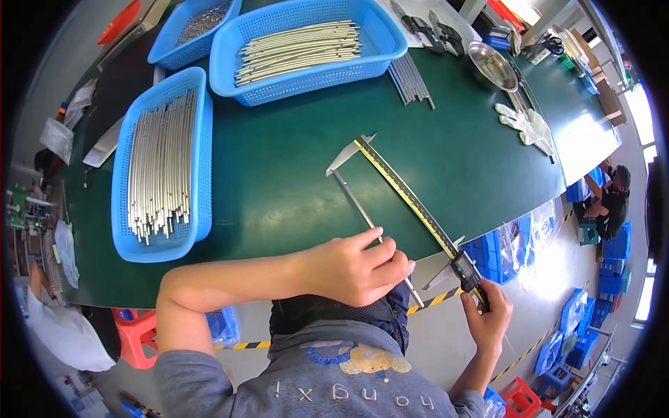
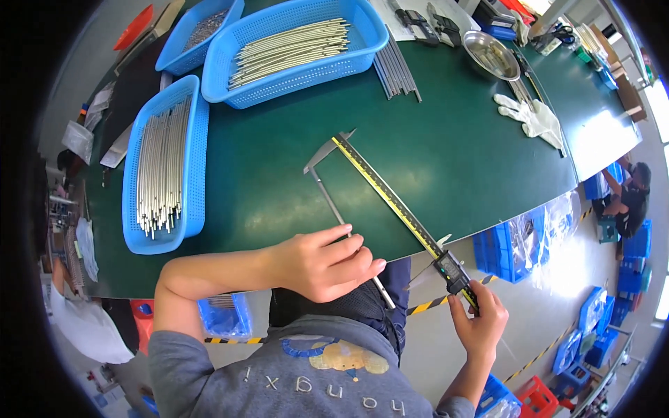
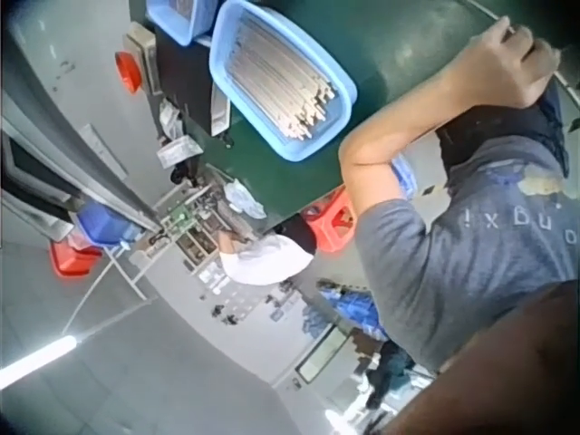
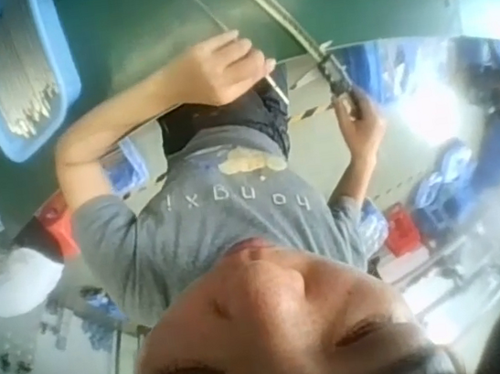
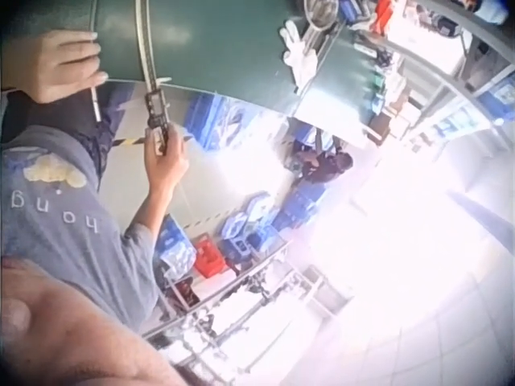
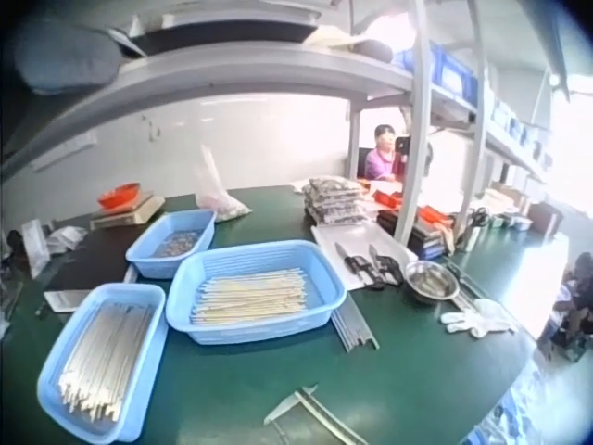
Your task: The recorder uses a digital caliper to measure the length of several metal rods from a bin on a factory workbench.
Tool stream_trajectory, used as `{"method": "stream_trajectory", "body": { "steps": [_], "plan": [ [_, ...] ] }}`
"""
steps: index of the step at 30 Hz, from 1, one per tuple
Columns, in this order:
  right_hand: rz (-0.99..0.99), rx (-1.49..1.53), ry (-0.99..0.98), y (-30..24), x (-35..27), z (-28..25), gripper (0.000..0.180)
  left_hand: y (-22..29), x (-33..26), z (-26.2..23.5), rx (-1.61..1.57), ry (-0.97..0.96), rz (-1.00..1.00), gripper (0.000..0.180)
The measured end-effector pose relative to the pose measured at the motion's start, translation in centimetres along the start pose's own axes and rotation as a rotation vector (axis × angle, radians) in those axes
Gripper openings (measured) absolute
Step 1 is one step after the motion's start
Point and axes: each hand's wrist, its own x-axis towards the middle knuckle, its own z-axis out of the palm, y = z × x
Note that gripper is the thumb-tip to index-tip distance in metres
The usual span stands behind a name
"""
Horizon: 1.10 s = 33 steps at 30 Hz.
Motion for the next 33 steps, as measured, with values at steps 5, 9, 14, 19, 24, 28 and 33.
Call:
{"method": "stream_trajectory", "body": {
  "steps": [5,9,14,19,24,28,33],
  "plan": [
    [-0.006,-0.011,0.003,0.0,0.1,-0.1,0.034,0.1,-0.1,1.5,-0.019,0.011,-0.047,0.014],
    [0.001,-0.015,-0.011,0.1,0.2,-0.1,0.034,0.1,-0.3,1.9,-0.013,0.007,-0.083,0.014],
    [0.000,-0.020,-0.014,0.2,0.3,-0.1,0.034,0.5,-0.3,1.7,-0.029,-0.006,-0.119,0.015],
    [-0.017,-0.009,-0.014,0.1,0.2,-0.1,0.034,0.4,-0.5,1.8,-0.008,-0.011,-0.119,0.015],
    [-0.028,-0.014,-0.020,-0.1,0.1,-0.2,0.033,0.4,-0.4,2.1,-0.013,-0.006,-0.120,0.015],
    [-0.024,-0.011,-0.019,-0.1,0.1,-0.2,0.033,0.3,-0.5,2.5,-0.002,0.020,-0.115,0.017],
    [-0.038,-0.014,-0.008,0.1,0.2,-0.1,0.033,0.4,-0.4,2.4,-0.001,0.019,-0.115,0.018]
  ]
}}
